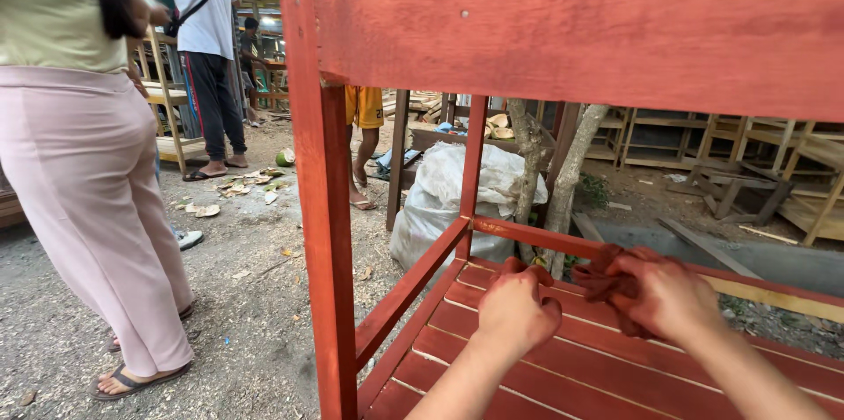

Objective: The person wipes the surfaces of a red wooden shelving unit with a cloth. They clean the vertical posts, horizontal rails, and slatted shelves, moving around the unit to reach different sides.

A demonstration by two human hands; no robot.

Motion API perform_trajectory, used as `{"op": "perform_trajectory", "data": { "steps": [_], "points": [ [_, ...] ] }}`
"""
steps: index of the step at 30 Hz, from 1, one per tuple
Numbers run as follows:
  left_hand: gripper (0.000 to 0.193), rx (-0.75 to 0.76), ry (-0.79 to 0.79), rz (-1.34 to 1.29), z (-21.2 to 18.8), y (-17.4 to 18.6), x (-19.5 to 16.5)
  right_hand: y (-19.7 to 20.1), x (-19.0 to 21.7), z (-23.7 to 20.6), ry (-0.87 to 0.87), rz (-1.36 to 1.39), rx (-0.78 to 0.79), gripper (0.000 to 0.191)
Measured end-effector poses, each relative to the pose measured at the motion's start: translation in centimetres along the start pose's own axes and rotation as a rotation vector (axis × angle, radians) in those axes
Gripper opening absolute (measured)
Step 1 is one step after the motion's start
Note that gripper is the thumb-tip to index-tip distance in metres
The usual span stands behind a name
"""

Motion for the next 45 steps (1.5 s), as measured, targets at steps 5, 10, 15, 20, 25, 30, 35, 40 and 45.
{"op": "perform_trajectory", "data": {
  "steps": [5,10,15,20,25,30,35,40,45],
  "points": [
    [0.033,-0.011,-0.007,-0.008,-0.9,0.5,-0.1,2.6,3.8,-2.1,0.01,0.127,-0.047,0.051],
    [0.042,-0.022,0.007,-0.043,-1.9,1.9,0.1,3.4,6.3,-3.6,0.175,0.308,-0.282,0.049],
    [0.059,-0.057,0.036,-0.327,-2.4,3.1,0.5,0.6,8.0,-2.5,0.306,0.645,-0.371,0.04],
    [0.054,0.038,0.055,-0.738,-3.4,3.8,1.1,-4.3,9.6,-0.8,0.262,0.995,-0.215,0.042],
    [0.052,-0.034,0.145,-0.754,-4.7,5.1,2.9,-6.9,13.2,-0.1,0.344,1.229,-0.191,0.043],
    [0.062,-0.098,0.122,-0.912,-4.7,4.7,5.9,-7.3,16.7,1.9,0.37,1.351,-0.171,0.034],
    [0.066,-0.138,0.126,-0.71,-4.6,3.5,10.3,-7.5,18.3,4.5,0.333,1.36,-0.131,0.029],
    [0.068,-0.068,0.202,-0.66,-6.6,2.6,12.8,-7.0,20.1,5.6,0.269,1.269,-0.218,0.04],
    [0.063,-0.191,0.098,-0.259,-9.0,3.5,12.8,-6.3,22.8,3.9,0.229,0.917,-0.228,0.042]
  ]
}}
Point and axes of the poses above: each hand's wrist, its own z-axis towards the middle knuckle, its own y-axis out of the back of the hand, x = y × z, the point moved 2 cm from there along z, towards the middle knuckle, and after that the axes turned 5 degrees about x, right-handed, at the moved point
